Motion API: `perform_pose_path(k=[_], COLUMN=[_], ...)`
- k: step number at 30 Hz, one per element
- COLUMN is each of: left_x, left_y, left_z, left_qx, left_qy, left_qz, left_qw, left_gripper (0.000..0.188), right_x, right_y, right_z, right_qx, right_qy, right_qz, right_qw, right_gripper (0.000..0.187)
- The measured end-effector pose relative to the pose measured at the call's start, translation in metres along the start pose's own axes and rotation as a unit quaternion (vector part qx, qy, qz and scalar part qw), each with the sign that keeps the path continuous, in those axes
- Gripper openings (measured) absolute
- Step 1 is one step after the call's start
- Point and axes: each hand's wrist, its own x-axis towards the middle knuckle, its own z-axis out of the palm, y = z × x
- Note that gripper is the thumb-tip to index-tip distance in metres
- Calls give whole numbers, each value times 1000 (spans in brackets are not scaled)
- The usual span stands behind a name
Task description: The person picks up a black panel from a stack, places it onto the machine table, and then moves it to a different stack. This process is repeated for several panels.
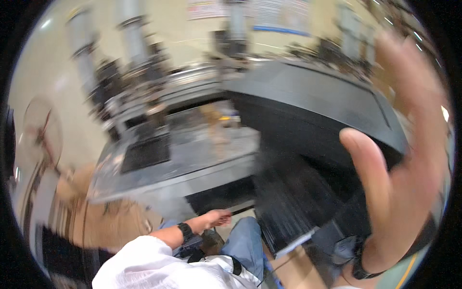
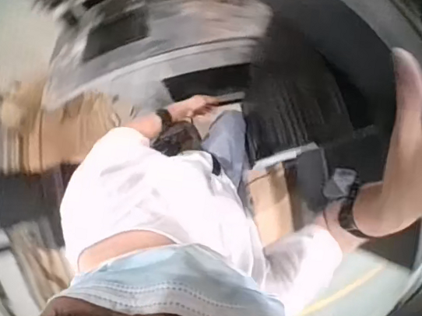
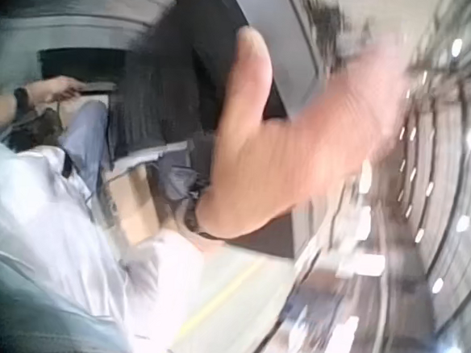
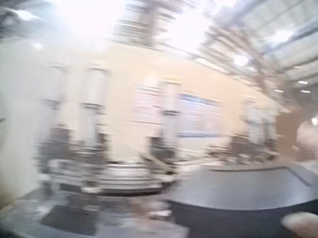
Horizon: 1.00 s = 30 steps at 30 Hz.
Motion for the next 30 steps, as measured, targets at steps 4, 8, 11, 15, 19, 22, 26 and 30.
perform_pose_path(k=[4, 8, 11, 15, 19, 22, 26, 30], left_x=[-86, -142, -161, -188, -204, -189, -207, -207], left_y=[-27, -10, 1, 5, 3, 11, 14, 31], left_z=[5, -2, -11, -25, -35, -41, -71, -138], left_qx=[-73, 4, -19, -52, -73, -49, -27, 268], left_qy=[-45, 39, 32, 45, 45, 5, 24, 294], left_qz=[119, 153, 176, 211, 248, 279, 298, 463], left_qw=[989, 987, 984, 975, 965, 959, 954, 792], left_gripper=[34, 42, 43, 43, 43, 40, 40, 37], right_x=[37, 5, -11, -9, 7, -5, 5, 11], right_y=[-2, -40, -60, -50, -52, -10, -10, 46], right_z=[47, 44, 71, 94, 106, 125, 138, 96], right_qx=[51, -63, -51, -103, -76, -167, -174, -92], right_qy=[-330, -143, -179, -115, -177, -153, -248, -168], right_qz=[201, -95, -172, -137, -91, -68, -28, 79], right_qw=[921, 983, 967, 978, 977, 972, 952, 978], right_gripper=[80, 92, 87, 36, 54, 60, 74, 88])
